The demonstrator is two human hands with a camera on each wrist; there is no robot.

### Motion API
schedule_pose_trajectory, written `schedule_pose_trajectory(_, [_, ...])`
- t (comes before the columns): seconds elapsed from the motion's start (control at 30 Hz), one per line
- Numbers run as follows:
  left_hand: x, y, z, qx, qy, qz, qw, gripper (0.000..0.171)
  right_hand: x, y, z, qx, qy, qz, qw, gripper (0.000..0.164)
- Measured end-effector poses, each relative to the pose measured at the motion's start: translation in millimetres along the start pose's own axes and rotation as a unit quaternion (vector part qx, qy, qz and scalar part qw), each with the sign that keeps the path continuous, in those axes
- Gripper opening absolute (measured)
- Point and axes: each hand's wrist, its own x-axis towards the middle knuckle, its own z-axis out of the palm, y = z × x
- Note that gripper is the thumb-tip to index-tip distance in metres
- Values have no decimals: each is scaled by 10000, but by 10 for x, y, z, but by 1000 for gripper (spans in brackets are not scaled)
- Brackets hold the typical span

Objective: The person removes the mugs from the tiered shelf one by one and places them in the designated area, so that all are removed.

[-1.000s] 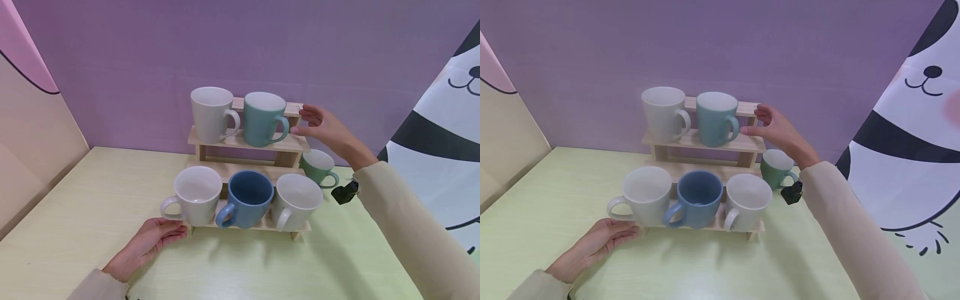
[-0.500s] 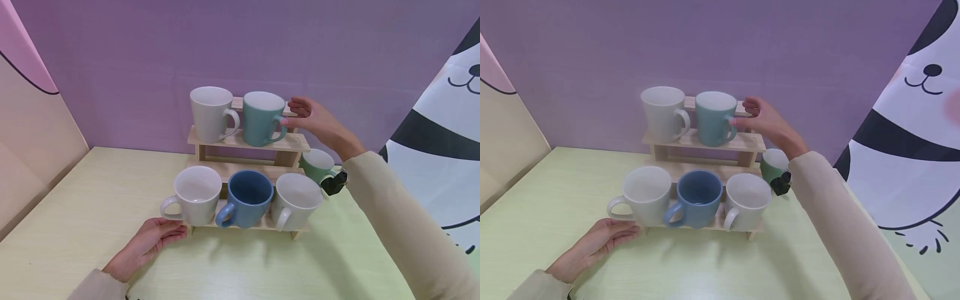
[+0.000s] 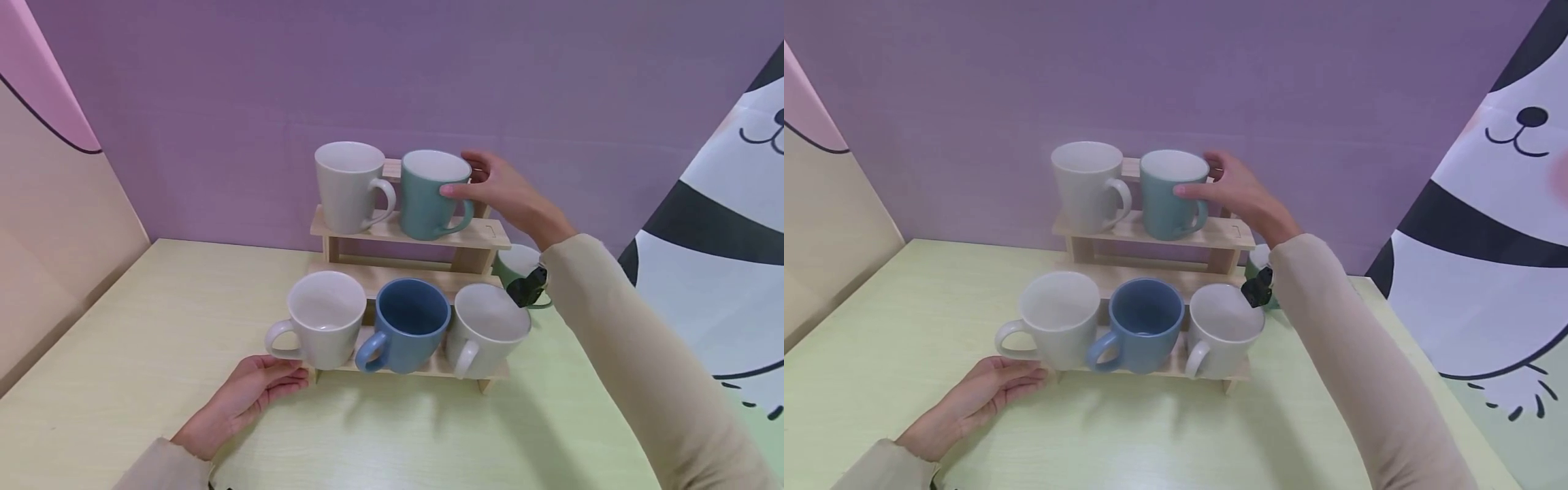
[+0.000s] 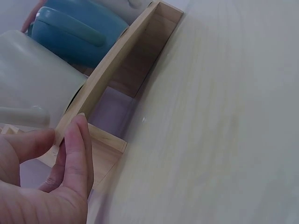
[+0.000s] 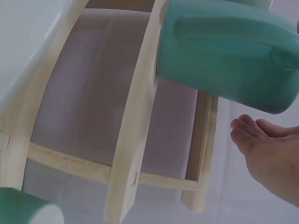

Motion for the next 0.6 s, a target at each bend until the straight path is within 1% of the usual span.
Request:
schedule_pose_trajectory(0.13, [0, 9, 9, 40, 73, -37, 10000, 15, 57, -21, 23, 83, -45, -96, 9999, 89])
schedule_pose_trajectory(0.33, [-4, 22, 18, 1, 36, -26, 10000, 15, 128, -44, 36, -32, -2, -103, 9999, 93])
schedule_pose_trajectory(0.47, [-7, 24, 43, -5, 17, -38, 10000, 15, 157, -40, 55, 144, -65, -153, 9998, 92])
schedule_pose_trajectory(0.6, [0, 21, 51, 35, 19, -66, 10000, 13, 167, -41, 71, 402, -99, -62, 9991, 93])
